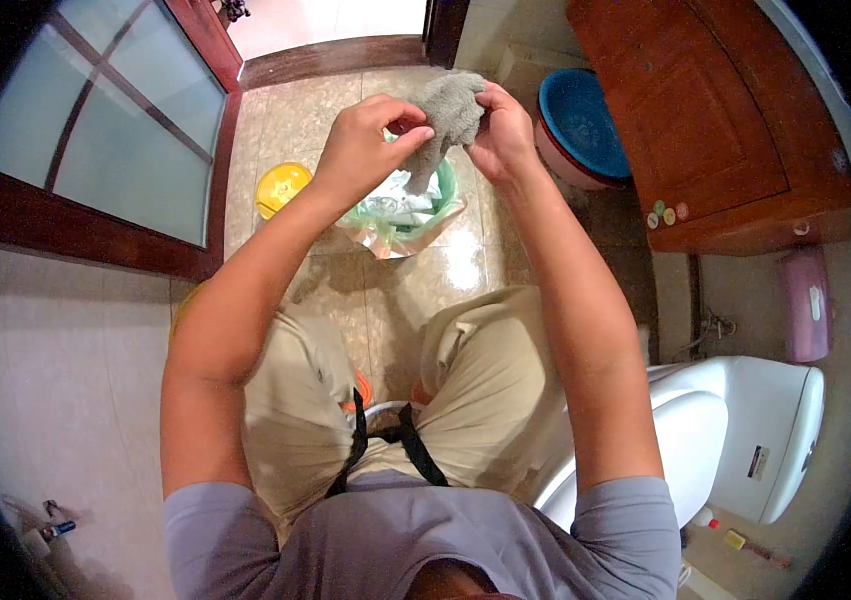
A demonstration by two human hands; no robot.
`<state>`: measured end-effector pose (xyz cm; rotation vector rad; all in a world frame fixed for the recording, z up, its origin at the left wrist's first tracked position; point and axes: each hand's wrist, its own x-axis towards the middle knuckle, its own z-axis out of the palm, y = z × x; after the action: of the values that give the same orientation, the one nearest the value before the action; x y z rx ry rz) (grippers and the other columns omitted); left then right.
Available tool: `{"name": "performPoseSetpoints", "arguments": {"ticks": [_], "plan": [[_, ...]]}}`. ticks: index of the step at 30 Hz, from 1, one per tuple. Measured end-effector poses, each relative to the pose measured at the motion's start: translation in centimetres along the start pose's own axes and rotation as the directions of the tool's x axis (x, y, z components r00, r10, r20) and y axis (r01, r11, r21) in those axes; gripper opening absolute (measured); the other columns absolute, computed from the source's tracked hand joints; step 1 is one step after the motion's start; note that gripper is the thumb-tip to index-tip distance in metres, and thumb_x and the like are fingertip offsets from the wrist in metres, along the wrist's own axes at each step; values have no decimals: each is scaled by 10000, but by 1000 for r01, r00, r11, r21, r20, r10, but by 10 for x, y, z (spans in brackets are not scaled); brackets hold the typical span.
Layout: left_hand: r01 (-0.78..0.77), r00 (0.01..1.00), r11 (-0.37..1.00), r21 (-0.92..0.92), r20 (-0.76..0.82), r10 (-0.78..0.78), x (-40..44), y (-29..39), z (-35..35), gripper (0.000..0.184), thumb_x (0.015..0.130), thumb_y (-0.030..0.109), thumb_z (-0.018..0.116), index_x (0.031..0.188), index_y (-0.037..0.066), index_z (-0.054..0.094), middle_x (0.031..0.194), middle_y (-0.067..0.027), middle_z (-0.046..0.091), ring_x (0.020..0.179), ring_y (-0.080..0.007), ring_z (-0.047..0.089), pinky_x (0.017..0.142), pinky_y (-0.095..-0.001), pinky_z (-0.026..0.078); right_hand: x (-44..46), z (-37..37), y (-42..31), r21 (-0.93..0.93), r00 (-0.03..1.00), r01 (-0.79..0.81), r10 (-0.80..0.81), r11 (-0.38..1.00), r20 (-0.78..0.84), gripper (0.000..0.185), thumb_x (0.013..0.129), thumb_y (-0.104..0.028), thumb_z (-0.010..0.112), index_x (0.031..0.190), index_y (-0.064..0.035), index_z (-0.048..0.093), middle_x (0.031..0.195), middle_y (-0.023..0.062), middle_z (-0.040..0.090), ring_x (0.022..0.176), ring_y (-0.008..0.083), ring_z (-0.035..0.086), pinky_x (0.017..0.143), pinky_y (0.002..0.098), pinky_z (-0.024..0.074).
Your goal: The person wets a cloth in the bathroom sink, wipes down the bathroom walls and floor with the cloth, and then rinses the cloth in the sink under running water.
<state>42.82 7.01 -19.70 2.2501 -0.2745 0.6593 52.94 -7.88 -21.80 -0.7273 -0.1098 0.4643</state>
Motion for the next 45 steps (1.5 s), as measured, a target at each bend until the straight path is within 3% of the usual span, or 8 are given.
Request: {"name": "performPoseSetpoints", "arguments": {"ticks": [10,18,24,28,34,37,41,45], "plan": [[270,962,938,-216,33,-270,0,-12,6,120,797,121,654,843,12,635,706,-27,621,629,-86,556,591,-236,459,0,-3,-4,58,998,12,-9,998,-57,239,836,-36,333,1008,10,492,982,166,555,930,311,562,865,460,473],[259,907,956,136,307,-289,-33,-115,16,119,774,123,627,797,9,650,662,-117,613,592,-166,566,575,-305,457,5,-12,-13,161,999,50,-51,986,2,243,842,-55,326,999,4,502,983,154,564,934,305,563,873,464,471],[321,724,839,439,457,-516,-8,-69,3,253,756,158,667,963,14,651,844,-150,654,708,-208,615,643,-330,488,14,-21,-12,190,996,-37,20,981,89,226,850,-94,341,977,-4,505,920,154,576,858,315,580,803,483,496],[193,938,981,6,292,-187,-14,-67,4,369,762,222,662,1073,26,623,964,-175,641,873,-275,628,777,-357,500,-1,-9,-17,147,991,-52,33,988,126,218,851,-121,355,947,-7,515,860,156,577,792,326,586,743,494,510],[371,789,920,126,480,-384,-10,-88,-9,499,761,252,667,1191,30,549,1188,-199,549,1031,-292,571,862,-363,467,5,-14,-17,-38,999,51,-51,998,5,218,836,-111,371,936,-2,531,849,137,580,783,294,571,748,454,500],[156,913,905,395,292,-285,-43,-128,1,620,757,256,690,1282,22,456,1116,-186,595,1023,-321,570,897,-373,448,10,-27,-39,-238,991,93,-114,967,-76,160,810,-101,447,873,-34,578,839,91,587,783,229,559,727,366,462],[514,528,651,558,393,-753,-62,-152,6,777,772,324,666,1378,14,290,1311,-265,422,1145,-346,492,969,-379,394,-6,-82,-74,-609,970,47,-183,792,-163,164,842,-115,457,928,-51,580,877,52,588,834,199,555,772,339,446],[853,266,429,296,461,-847,-73,-121,8,771,831,303,601,1415,40,172,1192,-214,518,953,-291,581,799,-395,502,-52,-243,-57,-874,968,-59,-185,483,-168,186,876,-137,454,973,-58,592,900,47,597,834,161,544,783,301,417]]}}
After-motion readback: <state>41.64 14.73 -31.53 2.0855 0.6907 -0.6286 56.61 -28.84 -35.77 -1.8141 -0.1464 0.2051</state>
